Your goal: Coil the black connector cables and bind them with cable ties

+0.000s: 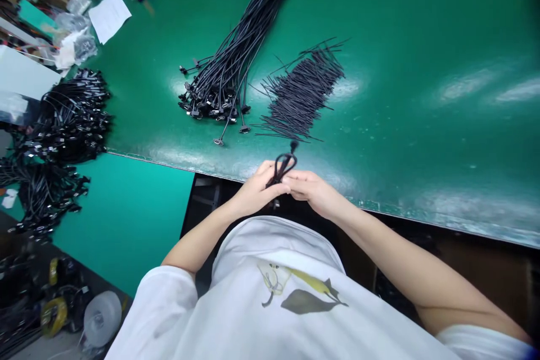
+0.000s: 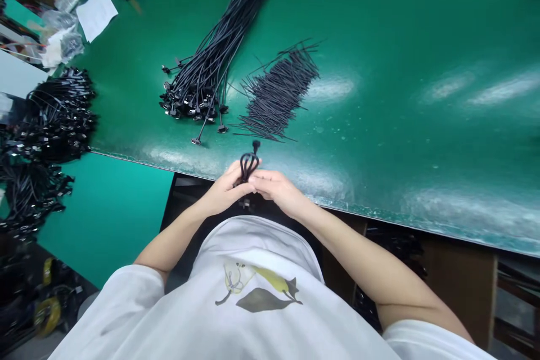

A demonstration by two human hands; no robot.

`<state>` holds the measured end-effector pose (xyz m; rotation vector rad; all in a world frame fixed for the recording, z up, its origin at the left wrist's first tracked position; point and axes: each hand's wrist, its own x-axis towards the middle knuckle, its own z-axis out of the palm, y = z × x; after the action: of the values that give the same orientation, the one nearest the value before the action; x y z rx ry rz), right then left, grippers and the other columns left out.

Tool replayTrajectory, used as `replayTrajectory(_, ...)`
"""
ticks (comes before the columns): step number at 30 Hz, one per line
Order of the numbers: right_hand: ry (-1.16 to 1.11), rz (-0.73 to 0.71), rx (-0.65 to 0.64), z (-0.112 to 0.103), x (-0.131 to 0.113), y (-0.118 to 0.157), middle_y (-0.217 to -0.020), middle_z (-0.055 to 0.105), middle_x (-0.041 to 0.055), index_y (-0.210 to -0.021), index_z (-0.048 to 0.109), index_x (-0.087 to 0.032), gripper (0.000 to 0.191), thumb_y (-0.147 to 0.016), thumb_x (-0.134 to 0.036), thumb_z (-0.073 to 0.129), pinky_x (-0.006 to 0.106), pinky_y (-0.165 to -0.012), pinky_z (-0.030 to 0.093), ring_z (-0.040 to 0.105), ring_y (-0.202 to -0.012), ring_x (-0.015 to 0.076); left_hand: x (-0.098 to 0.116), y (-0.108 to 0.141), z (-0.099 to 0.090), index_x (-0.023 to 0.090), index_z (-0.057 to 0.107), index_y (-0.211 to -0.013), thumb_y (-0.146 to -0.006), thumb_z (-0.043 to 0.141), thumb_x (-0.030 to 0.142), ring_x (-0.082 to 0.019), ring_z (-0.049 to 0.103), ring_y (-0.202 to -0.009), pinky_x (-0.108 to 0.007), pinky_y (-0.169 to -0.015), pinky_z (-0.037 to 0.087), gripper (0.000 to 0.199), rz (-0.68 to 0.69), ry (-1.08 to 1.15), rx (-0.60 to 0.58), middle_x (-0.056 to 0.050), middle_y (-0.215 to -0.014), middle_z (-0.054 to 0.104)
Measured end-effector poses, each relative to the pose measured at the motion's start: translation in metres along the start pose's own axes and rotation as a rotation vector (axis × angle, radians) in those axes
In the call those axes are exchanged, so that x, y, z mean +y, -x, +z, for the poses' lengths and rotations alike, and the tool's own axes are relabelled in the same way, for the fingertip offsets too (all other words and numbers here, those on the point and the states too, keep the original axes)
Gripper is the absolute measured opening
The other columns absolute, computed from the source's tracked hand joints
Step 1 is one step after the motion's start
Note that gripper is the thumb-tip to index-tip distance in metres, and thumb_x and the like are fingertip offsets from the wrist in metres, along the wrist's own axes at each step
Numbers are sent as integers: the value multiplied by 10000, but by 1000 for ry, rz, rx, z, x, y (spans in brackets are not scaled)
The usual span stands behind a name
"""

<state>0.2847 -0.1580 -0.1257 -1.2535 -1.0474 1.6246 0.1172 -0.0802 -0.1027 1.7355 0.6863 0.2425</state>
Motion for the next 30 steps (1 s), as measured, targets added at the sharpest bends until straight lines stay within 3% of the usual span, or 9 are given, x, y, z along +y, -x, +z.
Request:
replayTrajectory(4,289,-214,222,0,6,1,-678,537,22,-800,565,-175,394,-979,-489,407,262,-567,335,408,-565,112,7,-4,10,154,497,-1385,-975,432,421,-122,594,-725,-279,-734,526,493,-142,41,1,-42,-940,624)
replayTrajectory(8,1075,-569,565,-9,8,5,-811,634,83,-833,637,-177,368,-1015,-405,412,310,-762,411,545,-785,169,23,-6,17,165,589,-868,-987,386,511,-85,430,-485,-229,-540,398,418,-285,127,-60,52,-538,477)
replayTrajectory(13,1535,-965,482,-41,13,-1,-1127,678,23,-1078,640,-258,222,-1022,-310,431,456,-1106,309,551,-1147,184,10,-11,20,207,531,-657,-831,538,714,-98,368,-407,-246,-423,300,536,-362,236,-76,44,-436,427)
replayTrajectory(17,1646,-798,211,-47,27,-5,-887,647,-1,-1016,632,-237,408,-1002,-582,414,314,-779,444,576,-782,145,-2,-17,30,279,655,-796,-705,546,834,-142,410,-352,-269,-350,300,573,-409,258,-125,48,-451,434)
replayTrajectory(20,1627,-621,155,-38,37,4,-814,640,-6,-947,629,-229,474,-970,-653,420,256,-540,340,547,-648,126,3,-10,35,228,694,-893,-720,607,787,-111,433,-386,-275,-405,382,592,-438,263,-138,38,-519,507)
replayTrajectory(23,1548,-345,571,-59,35,41,-698,609,-19,-812,601,-205,484,-950,-652,478,207,-486,297,539,-584,89,6,-7,22,180,676,-1118,-759,654,696,-170,654,-688,-318,-669,551,629,-372,292,22,-57,-874,717)
replayTrajectory(26,1478,-135,955,-113,19,102,-854,658,50,-942,630,-164,450,-1075,-421,286,203,-557,365,601,-666,96,-1,-10,-12,202,636,-1224,-802,629,646,-237,686,-1005,-352,-916,552,613,-286,164,232,-80,-1132,720)
replayTrajectory(28,1447,-122,1059,-148,1,139,-833,634,50,-981,631,-150,464,-1084,-359,230,207,-552,382,568,-618,85,-9,-11,-38,208,628,-1228,-842,578,632,-243,678,-1029,-372,-970,535,576,-274,10,298,-71,-1107,721)
replayTrajectory(30,1414,-217,999,-169,-17,155,-824,620,9,-1027,623,-136,331,-1043,-407,434,220,-601,474,545,-627,73,-16,-10,-62,221,606,-1262,-899,512,582,-243,662,-1073,-396,-1026,503,520,-245,-207,362,-72,-1132,712)
